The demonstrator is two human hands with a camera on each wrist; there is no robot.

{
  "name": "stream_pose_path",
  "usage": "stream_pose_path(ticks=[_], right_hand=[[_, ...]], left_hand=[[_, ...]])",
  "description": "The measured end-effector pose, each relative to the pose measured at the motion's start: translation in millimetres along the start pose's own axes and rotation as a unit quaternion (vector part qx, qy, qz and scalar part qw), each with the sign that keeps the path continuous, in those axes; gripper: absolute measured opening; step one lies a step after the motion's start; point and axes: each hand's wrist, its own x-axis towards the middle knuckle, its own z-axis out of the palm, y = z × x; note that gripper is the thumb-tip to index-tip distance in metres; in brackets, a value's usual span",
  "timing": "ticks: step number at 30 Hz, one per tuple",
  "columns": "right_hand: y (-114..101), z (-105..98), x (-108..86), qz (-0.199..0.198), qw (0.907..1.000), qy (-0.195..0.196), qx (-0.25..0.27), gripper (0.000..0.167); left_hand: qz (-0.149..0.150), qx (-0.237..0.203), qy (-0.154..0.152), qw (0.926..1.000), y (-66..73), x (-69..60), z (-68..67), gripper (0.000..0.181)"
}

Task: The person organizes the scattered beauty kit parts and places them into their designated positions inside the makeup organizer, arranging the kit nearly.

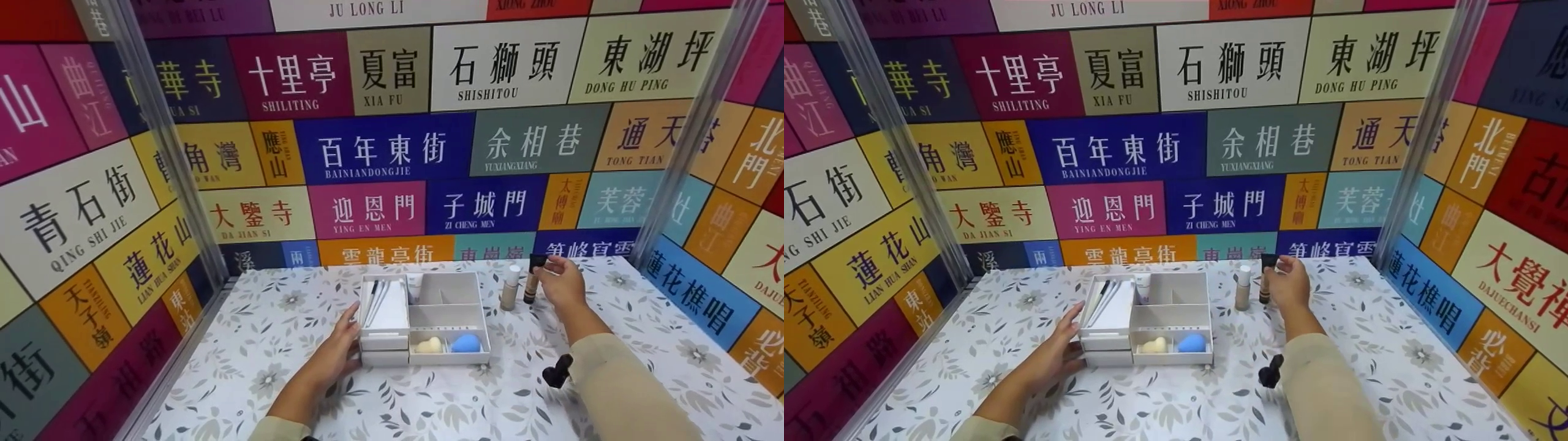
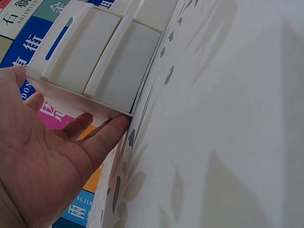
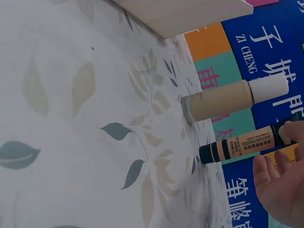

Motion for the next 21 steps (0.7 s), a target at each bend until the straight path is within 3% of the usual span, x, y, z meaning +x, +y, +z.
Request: stream_pose_path(ticks=[4, 8, 21], right_hand=[[4, 1, -0.8, -0.017, 0.9997, -0.019, -0.003, 0.064], [6, 4, -5.0, -0.038, 0.9991, -0.010, -0.019, 0.056], [1, -4, -24.9, -0.046, 0.9986, -0.015, -0.021, 0.055]], left_hand=[[0.002, 0.005, -0.002, 1.0000, 0.4, 0.5, -0.3, 0.062], [0.007, 0.010, -0.005, 0.9999, 0.2, 1.1, -0.6, 0.062], [0.011, 0.004, 0.001, 0.9999, -0.4, 0.3, 0.7, 0.063]])
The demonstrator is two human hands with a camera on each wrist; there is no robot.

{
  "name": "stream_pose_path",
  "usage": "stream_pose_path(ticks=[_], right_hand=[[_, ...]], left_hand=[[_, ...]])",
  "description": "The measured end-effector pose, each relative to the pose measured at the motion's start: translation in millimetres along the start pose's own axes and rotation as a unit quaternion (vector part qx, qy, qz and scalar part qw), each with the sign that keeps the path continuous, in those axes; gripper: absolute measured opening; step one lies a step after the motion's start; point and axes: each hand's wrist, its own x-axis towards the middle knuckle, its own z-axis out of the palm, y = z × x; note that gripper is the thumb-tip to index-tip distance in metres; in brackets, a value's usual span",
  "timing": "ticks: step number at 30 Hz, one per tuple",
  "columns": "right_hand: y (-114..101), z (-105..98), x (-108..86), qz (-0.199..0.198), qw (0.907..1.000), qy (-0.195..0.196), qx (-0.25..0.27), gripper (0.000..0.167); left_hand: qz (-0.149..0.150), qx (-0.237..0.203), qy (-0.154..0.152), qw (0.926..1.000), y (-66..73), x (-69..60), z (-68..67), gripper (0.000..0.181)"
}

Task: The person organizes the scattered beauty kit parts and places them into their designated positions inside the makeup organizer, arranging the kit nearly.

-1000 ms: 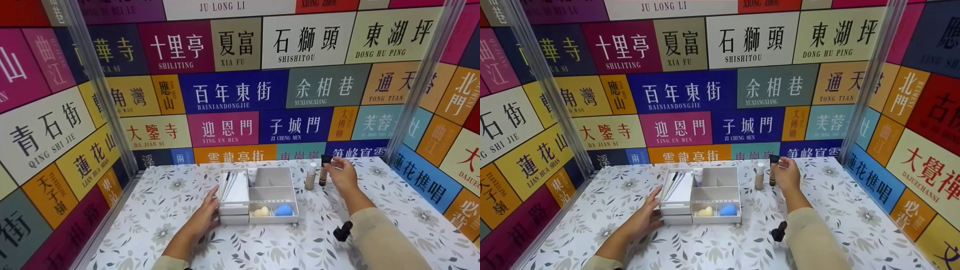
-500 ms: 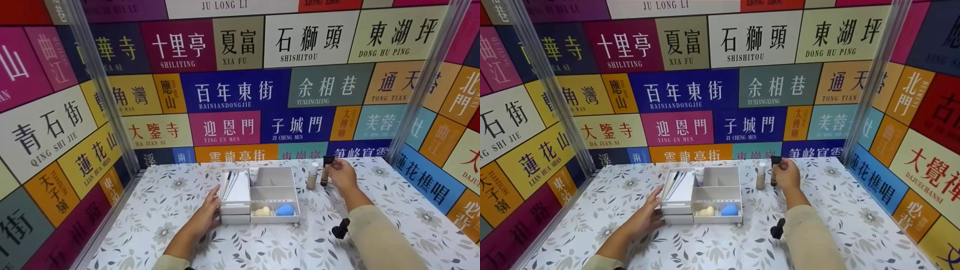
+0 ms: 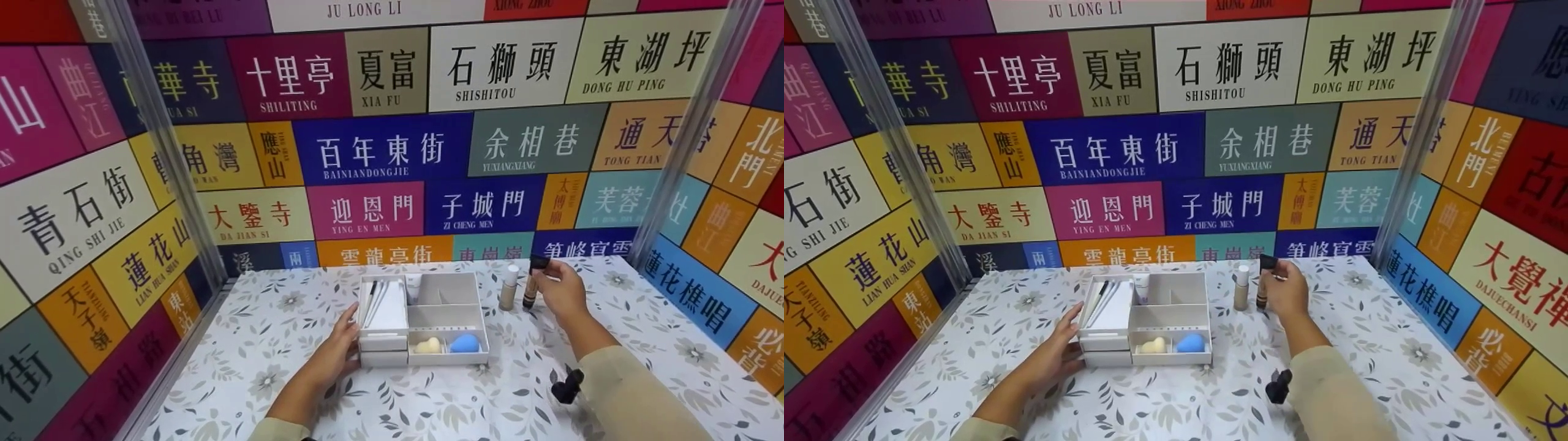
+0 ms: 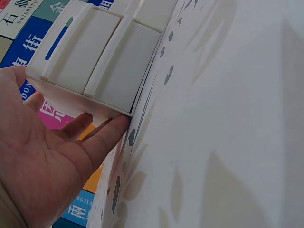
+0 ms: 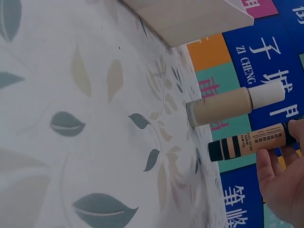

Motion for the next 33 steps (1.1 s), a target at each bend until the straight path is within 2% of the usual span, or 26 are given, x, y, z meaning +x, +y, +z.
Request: stream_pose_path(ticks=[10, 18, 27, 33], right_hand=[[-10, 3, -20.7, -0.008, 0.9999, -0.004, 0.006, 0.056], [-23, 10, -32.5, -0.038, 0.9989, -0.008, 0.028, 0.048], [-47, 22, -48.4, -0.061, 0.9956, -0.044, 0.057, 0.059], [-56, 30, -54.7, -0.066, 0.9929, -0.054, 0.083, 0.055]], left_hand=[[-0.011, 0.004, 0.000, 0.9999, 1.3, 0.2, -0.3, 0.061], [0.006, 0.012, -0.009, 0.9999, -0.7, -0.5, -1.5, 0.061], [-0.004, 0.004, -0.005, 1.0000, -1.3, 1.0, -1.1, 0.060], [0.000, 0.002, -0.008, 1.0000, -2.5, 2.0, -1.9, 0.062]])
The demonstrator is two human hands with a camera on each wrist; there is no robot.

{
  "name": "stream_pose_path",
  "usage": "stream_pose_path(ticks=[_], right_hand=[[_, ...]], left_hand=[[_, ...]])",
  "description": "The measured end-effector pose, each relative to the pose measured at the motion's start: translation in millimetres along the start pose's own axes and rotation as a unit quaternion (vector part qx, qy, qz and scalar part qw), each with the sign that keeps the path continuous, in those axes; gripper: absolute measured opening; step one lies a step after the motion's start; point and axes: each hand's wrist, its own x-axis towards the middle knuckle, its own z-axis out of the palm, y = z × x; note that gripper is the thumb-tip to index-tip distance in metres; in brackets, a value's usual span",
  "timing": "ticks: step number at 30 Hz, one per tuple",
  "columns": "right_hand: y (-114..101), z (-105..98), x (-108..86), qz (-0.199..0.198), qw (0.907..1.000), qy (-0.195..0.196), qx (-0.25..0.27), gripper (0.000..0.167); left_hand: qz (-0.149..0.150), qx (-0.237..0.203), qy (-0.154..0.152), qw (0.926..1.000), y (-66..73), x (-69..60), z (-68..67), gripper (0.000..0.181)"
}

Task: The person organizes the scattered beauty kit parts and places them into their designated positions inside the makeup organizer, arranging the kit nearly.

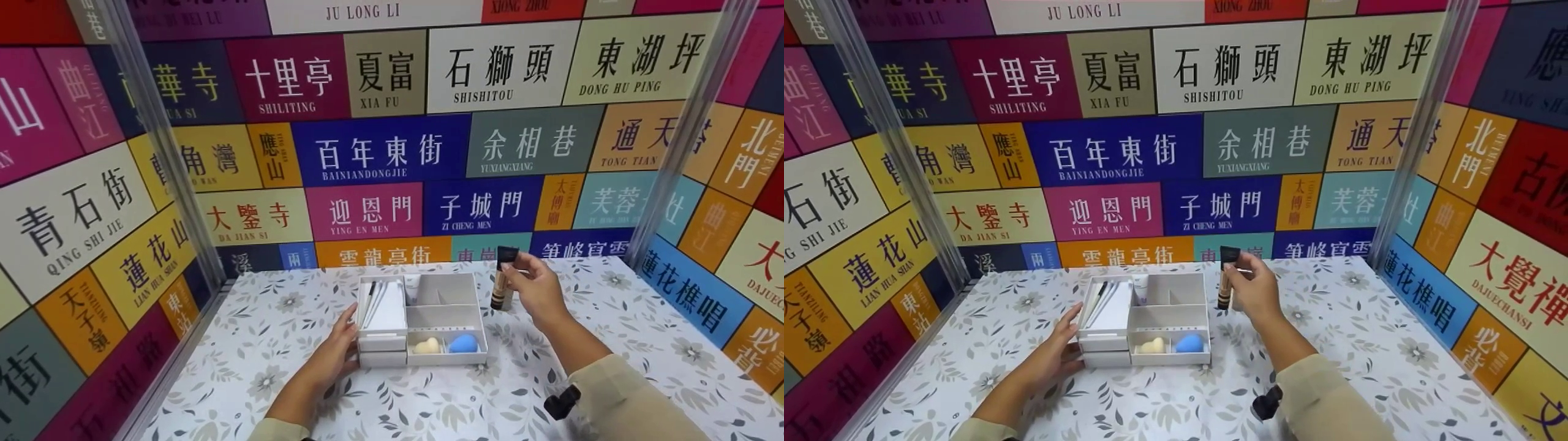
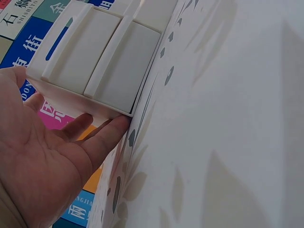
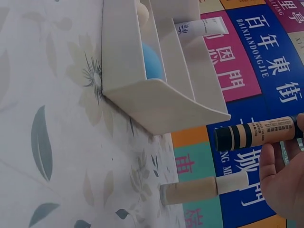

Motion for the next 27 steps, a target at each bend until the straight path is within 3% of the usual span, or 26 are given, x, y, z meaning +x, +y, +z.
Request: stream_pose_path(ticks=[18, 27], right_hand=[[-14, 54, -1.8, -0.035, 0.9951, -0.024, 0.089, 0.039], [-16, 84, 1.5, -0.029, 0.9924, -0.044, 0.111, 0.036]], left_hand=[[-0.006, 0.017, 0.006, 0.9998, 1.7, -2.3, 0.8, 0.063], [-0.014, 0.017, 0.009, 0.9997, 1.3, 0.3, -2.6, 0.060]])
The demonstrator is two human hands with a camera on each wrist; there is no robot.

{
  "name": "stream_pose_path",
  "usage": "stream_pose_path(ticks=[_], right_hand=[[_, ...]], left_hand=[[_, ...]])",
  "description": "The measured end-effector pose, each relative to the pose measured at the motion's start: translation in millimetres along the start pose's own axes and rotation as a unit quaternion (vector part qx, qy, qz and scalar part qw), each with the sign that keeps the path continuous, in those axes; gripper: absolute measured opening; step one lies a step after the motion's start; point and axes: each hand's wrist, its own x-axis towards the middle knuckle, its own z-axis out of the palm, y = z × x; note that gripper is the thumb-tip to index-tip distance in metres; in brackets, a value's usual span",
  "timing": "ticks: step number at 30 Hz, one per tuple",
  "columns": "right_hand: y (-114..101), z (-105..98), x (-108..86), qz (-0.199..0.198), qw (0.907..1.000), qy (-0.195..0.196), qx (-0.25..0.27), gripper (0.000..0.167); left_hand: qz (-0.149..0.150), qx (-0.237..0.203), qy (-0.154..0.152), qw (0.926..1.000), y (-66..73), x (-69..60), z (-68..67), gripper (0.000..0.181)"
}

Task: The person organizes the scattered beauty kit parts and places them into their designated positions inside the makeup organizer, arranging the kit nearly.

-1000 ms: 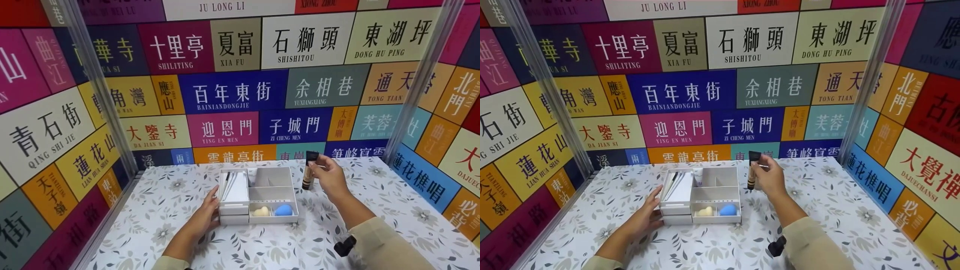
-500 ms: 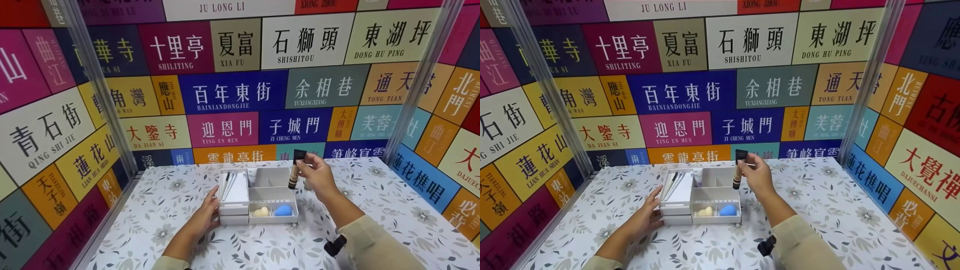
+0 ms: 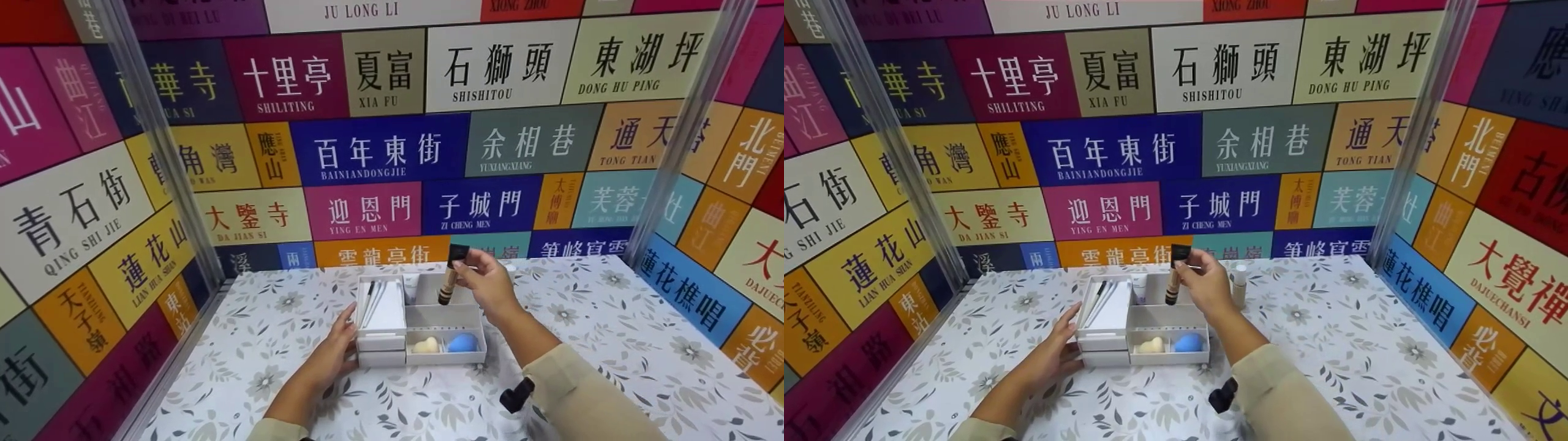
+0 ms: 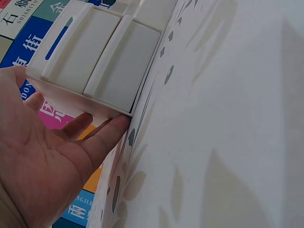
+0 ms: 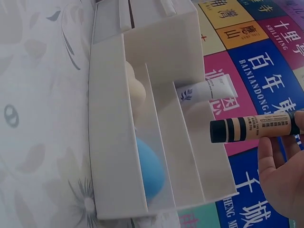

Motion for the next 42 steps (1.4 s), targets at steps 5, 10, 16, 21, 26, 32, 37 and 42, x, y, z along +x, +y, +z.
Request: stream_pose_path(ticks=[5, 10, 16, 21, 26, 32, 37, 42], right_hand=[[5, 12, 6.8, 0.000, 0.9999, -0.007, 0.014, 0.036], [13, 20, 11.3, 0.018, 0.9998, -0.011, 0.001, 0.034], [18, 24, 14.6, 0.016, 0.9998, -0.010, -0.002, 0.035], [24, 27, 15.7, 0.018, 0.9996, -0.018, -0.013, 0.035], [36, 28, 11.1, 0.042, 0.9971, -0.041, -0.049, 0.037], [46, 27, 10.7, 0.058, 0.9911, -0.061, -0.103, 0.033], [47, 26, 11.8, 0.051, 0.9902, -0.064, -0.114, 0.027], [46, 26, 11.2, 0.053, 0.9902, -0.066, -0.111, 0.031]], left_hand=[[0.000, -0.010, 0.001, 1.0000, 0.0, 0.2, 0.3, 0.060], [0.008, -0.009, -0.001, 0.9999, 0.4, -1.6, 2.6, 0.061], [0.013, -0.010, -0.007, 0.9998, 1.1, -2.3, 3.6, 0.062], [0.008, -0.008, -0.006, 0.9999, 1.2, -1.9, 2.4, 0.062], [0.006, -0.007, -0.005, 0.9999, 1.8, -2.3, 2.2, 0.061], [0.008, -0.005, -0.007, 0.9999, 1.7, -2.1, 2.7, 0.061], [0.007, -0.005, -0.008, 0.9999, 0.8, -1.1, 2.1, 0.061], [0.008, -0.010, -0.007, 0.9999, -1.2, -0.7, 2.0, 0.062]])
